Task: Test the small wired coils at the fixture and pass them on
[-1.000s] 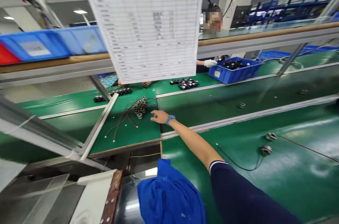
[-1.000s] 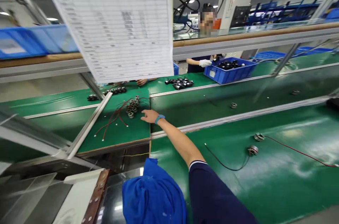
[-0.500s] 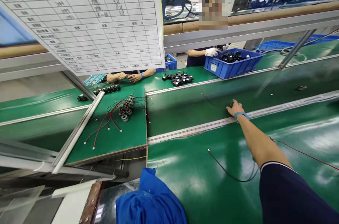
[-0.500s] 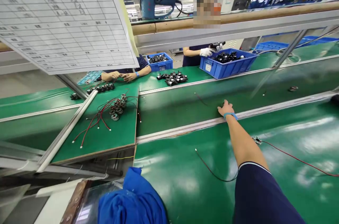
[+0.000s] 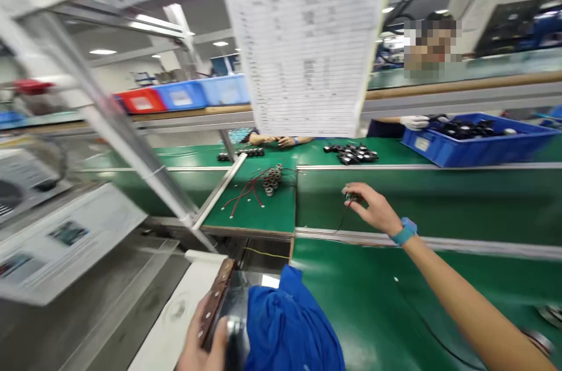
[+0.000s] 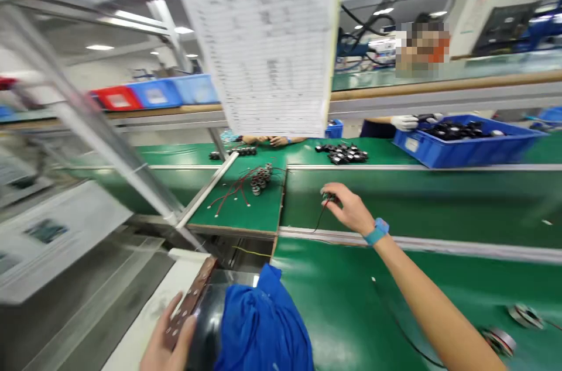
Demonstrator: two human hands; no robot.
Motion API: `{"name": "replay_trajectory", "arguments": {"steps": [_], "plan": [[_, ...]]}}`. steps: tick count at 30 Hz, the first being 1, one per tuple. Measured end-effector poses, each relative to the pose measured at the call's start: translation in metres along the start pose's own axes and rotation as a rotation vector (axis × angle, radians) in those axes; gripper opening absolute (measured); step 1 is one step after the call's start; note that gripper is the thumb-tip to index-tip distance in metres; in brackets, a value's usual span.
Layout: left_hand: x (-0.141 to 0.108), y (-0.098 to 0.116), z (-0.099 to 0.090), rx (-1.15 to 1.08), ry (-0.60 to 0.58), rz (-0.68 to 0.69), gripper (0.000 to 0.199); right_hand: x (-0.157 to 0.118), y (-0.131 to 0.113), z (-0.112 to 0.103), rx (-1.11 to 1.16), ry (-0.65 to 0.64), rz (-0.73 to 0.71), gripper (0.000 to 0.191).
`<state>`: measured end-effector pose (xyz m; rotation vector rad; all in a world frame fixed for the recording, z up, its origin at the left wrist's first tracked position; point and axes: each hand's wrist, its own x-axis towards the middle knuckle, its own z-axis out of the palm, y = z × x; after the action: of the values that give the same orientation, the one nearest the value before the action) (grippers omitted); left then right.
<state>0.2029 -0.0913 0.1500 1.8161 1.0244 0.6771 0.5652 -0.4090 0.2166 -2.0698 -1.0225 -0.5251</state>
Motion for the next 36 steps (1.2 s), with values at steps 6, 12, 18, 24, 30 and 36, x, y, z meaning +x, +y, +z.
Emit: {"name": "replay_trajectory", "arguments": {"steps": [6, 12, 18, 24, 30, 36], "plan": [[-0.067, 0.077, -0.018, -0.175, -0.218, 0.279, 0.069, 0.035, -0.211, 0.106, 0.409, -0.339, -0.466, 0.027], [-0.113, 0.004, -0.073, -0.545, -0.038, -0.145, 0.047, -0.015, -0.376, 0.285, 0.420, -0.689, -0.495, 0.029], [-0.170, -0.090, -0.120, -0.840, 0.234, -0.483, 0.062, -0.112, -0.475, 0.410, 0.117, -0.999, -0.468, 0.035], [-0.194, -0.131, -0.131, -1.093, 0.103, -0.645, 0.065, -0.154, -0.496, 0.436, -0.022, -0.998, -0.365, 0.045], [-0.174, -0.122, -0.126, -1.128, 0.006, -0.578, 0.059, -0.153, -0.504, 0.437, -0.119, -1.036, -0.270, 0.052], [-0.157, -0.108, -0.147, -1.115, 0.154, -0.500, 0.053, -0.139, -0.476, 0.447, -0.050, -1.196, -0.525, 0.061]]}}
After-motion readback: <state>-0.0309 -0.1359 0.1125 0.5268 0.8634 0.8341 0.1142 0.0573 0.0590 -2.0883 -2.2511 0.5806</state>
